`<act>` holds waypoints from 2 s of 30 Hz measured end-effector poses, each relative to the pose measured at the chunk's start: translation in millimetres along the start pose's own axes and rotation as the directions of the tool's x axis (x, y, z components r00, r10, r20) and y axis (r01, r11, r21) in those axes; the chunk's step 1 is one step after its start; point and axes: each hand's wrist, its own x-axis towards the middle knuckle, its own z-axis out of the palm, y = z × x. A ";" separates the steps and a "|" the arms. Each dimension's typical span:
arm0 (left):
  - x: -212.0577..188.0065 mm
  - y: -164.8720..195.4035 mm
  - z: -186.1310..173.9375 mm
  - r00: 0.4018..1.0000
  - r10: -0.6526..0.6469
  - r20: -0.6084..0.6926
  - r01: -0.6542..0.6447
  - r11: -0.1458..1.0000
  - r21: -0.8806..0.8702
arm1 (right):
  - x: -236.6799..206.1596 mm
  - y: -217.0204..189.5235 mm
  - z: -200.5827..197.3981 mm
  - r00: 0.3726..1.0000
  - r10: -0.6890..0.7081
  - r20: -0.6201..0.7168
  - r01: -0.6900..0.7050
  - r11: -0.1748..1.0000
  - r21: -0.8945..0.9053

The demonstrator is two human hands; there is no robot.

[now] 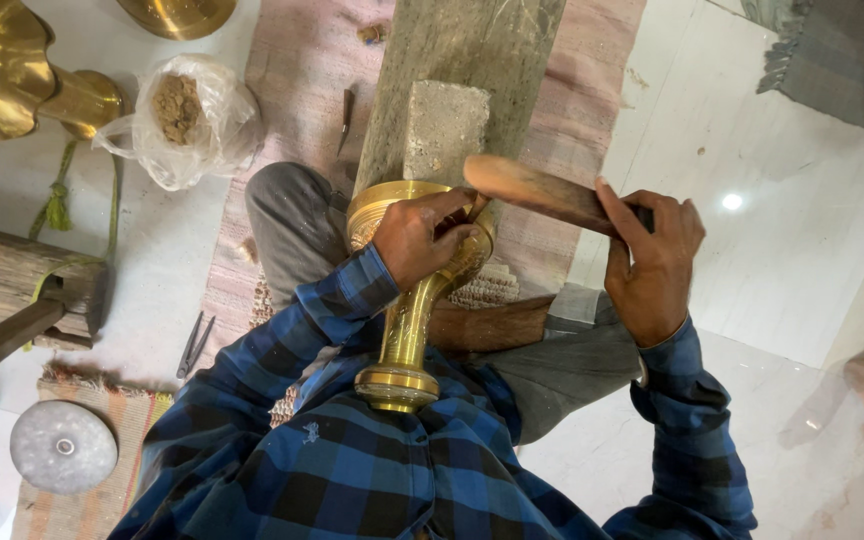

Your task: The person sits on the floor with a brass vase held between their feet and lap, and decorates its flared rim by hammering a small punch against the metal with a wooden mallet, working around the rim to form a raised pattern. They reposition the vase and continue hammering different sections of the design.

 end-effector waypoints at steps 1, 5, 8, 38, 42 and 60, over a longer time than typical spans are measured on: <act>0.6 -0.5 0.2 1.000 -0.022 0.016 0.022 1.000 -0.010 | -0.3 0.9 1.9 0.995 0.101 0.002 -0.097 0.949 0.298; 0.5 -1.9 0.9 0.998 -0.051 0.034 0.052 0.999 -0.009 | -2.3 3.1 2.0 0.998 0.049 0.040 -0.057 0.963 0.262; 2.3 -3.3 0.7 1.000 0.000 0.018 0.000 1.000 -0.002 | -3.6 2.6 0.4 0.994 0.095 0.046 -0.105 0.937 0.333; 6.5 -6.4 -1.3 0.988 0.049 0.146 -0.061 0.995 0.080 | -14.1 -7.4 2.8 0.995 0.098 0.018 -0.098 0.938 0.332; 5.3 -7.5 -1.8 0.985 0.093 0.144 -0.102 0.993 0.059 | -17.5 -11.0 8.6 0.963 0.259 0.076 -0.186 0.432 0.883; 10.7 -5.7 -3.8 0.954 0.014 0.300 -0.047 0.994 0.102 | -38.1 -9.9 18.0 0.995 0.102 0.017 -0.103 0.965 0.241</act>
